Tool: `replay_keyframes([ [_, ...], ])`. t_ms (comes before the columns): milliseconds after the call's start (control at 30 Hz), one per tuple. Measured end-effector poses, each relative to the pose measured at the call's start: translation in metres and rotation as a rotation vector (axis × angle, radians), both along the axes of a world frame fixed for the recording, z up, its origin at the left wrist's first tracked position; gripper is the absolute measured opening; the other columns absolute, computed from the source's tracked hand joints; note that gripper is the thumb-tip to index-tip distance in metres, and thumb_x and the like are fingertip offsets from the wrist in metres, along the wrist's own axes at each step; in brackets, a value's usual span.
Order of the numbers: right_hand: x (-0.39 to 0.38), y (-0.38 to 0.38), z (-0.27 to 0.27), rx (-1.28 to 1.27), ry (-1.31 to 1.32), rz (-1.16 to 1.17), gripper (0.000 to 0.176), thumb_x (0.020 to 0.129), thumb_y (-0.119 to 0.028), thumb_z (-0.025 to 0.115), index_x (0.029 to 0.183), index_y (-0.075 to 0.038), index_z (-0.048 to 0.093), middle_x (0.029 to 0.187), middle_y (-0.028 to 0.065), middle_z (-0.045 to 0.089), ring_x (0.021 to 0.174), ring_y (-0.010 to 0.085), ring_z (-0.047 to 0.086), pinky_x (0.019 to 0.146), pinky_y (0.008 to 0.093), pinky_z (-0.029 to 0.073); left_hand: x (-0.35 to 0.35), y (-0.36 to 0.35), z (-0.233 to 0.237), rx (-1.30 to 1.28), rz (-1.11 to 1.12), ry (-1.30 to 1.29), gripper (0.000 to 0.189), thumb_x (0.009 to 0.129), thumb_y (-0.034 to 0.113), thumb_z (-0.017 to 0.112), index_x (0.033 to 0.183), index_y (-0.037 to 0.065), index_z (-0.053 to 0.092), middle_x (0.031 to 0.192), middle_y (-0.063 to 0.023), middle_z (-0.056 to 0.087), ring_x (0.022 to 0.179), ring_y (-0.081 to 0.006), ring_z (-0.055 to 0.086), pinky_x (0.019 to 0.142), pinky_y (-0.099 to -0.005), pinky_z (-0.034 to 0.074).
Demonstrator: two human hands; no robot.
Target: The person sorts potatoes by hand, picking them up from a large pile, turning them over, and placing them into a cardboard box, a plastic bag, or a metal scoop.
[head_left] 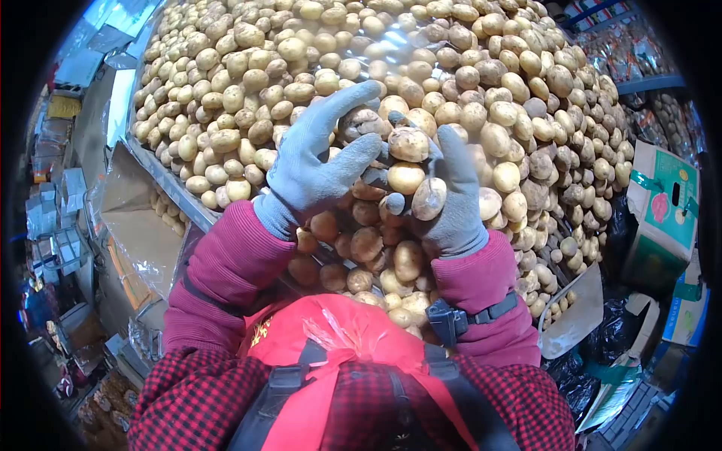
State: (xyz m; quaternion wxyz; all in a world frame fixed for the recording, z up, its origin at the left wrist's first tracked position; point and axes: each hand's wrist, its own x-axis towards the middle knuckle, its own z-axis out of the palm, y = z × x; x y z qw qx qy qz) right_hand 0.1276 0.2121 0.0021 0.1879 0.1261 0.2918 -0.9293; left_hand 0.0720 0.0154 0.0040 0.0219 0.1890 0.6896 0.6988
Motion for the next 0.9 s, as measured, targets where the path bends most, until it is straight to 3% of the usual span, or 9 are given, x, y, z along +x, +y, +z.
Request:
replay_keyframes([
  [100,0.002,0.0,-0.004,-0.153,-0.001,0.012,0.074,0.108,-0.062,0.043,0.157,-0.007,0.042,0.142,0.0156,0.061,0.112,0.0261,0.071,0.071,0.0299,0.063,0.0,0.003,0.004,-0.162,0.033,0.183,0.057,0.092,0.014,0.077,0.144,-0.001,0.06,0.121,-0.013,0.071,0.112,-0.0232,0.067,0.1,-0.0353,0.053],
  [233,0.017,-0.006,-0.026,0.585,0.644,-0.158,0.057,0.114,-0.049,0.039,0.149,-0.006,0.049,0.138,0.0113,0.062,0.117,0.0204,0.067,0.09,0.0342,0.061,0.002,0.022,0.014,-0.246,-0.096,0.4,0.056,0.09,0.027,0.076,0.138,0.003,0.063,0.117,-0.0177,0.069,0.106,-0.0369,0.066,0.096,-0.0463,0.049],
  [300,0.014,0.003,-0.035,0.218,0.317,-0.037,0.051,0.112,-0.008,0.047,0.162,-0.009,0.036,0.154,0.0115,0.052,0.133,0.0222,0.059,0.108,0.0386,0.055,-0.004,0.029,0.017,-0.356,-0.113,0.594,0.052,0.089,0.012,0.075,0.137,-0.003,0.062,0.114,-0.0185,0.069,0.1,-0.034,0.069,0.092,-0.0423,0.052],
  [367,0.008,0.003,-0.026,-0.1,0.099,0.03,0.051,0.116,-0.033,0.041,0.161,-0.008,0.038,0.151,0.0126,0.054,0.135,0.0241,0.059,0.112,0.0379,0.051,-0.005,0.033,0.012,-0.401,-0.068,0.593,0.053,0.089,0.025,0.074,0.135,-0.001,0.064,0.115,-0.0202,0.07,0.103,-0.0397,0.068,0.095,-0.0469,0.05],
  [467,0.008,-0.007,-0.001,0.176,0.178,0.067,0.071,0.107,-0.063,0.046,0.153,-0.009,0.047,0.143,0.0122,0.06,0.132,0.0258,0.061,0.109,0.0398,0.054,0.001,0.036,0.014,-0.411,-0.092,0.593,0.054,0.088,0.027,0.076,0.132,-0.001,0.063,0.117,-0.0209,0.069,0.107,-0.0413,0.065,0.096,-0.0483,0.05],
  [500,0.009,-0.004,-0.004,-0.071,0.026,0.099,0.069,0.107,-0.063,0.046,0.151,-0.01,0.048,0.147,0.0117,0.057,0.133,0.0254,0.059,0.106,0.0415,0.055,0.007,0.035,0.019,-0.419,-0.079,0.649,0.058,0.087,0.031,0.077,0.134,0.001,0.063,0.122,-0.0203,0.068,0.114,-0.0406,0.064,0.1,-0.0511,0.048],
  [567,0.017,0.0,-0.036,0.602,0.471,-0.021,0.065,0.109,-0.06,0.043,0.152,-0.012,0.045,0.153,0.0127,0.051,0.135,0.0269,0.057,0.108,0.043,0.053,0.013,0.033,0.021,-0.5,-0.073,0.734,0.062,0.086,0.036,0.077,0.139,0.006,0.062,0.129,-0.019,0.065,0.12,-0.0402,0.062,0.107,-0.0553,0.045],
  [633,0.009,-0.002,-0.015,-0.215,-0.146,-0.116,0.067,0.11,-0.059,0.038,0.157,-0.011,0.042,0.154,0.013,0.05,0.137,0.0299,0.055,0.115,0.0453,0.048,0.02,0.033,0.013,-0.537,-0.095,0.74,0.061,0.088,0.041,0.07,0.143,0.015,0.06,0.138,-0.017,0.059,0.124,-0.0379,0.058,0.107,-0.0579,0.041],
  [900,0.007,0.003,-0.007,-0.27,-0.095,-0.036,0.075,0.107,-0.066,0.037,0.157,-0.01,0.045,0.145,0.0136,0.058,0.13,0.0283,0.06,0.11,0.0431,0.05,0.016,0.018,0.03,-0.415,-0.128,0.738,0.054,0.091,0.041,0.069,0.14,0.019,0.065,0.136,-0.02,0.06,0.121,-0.037,0.06,0.106,-0.0541,0.042],
])
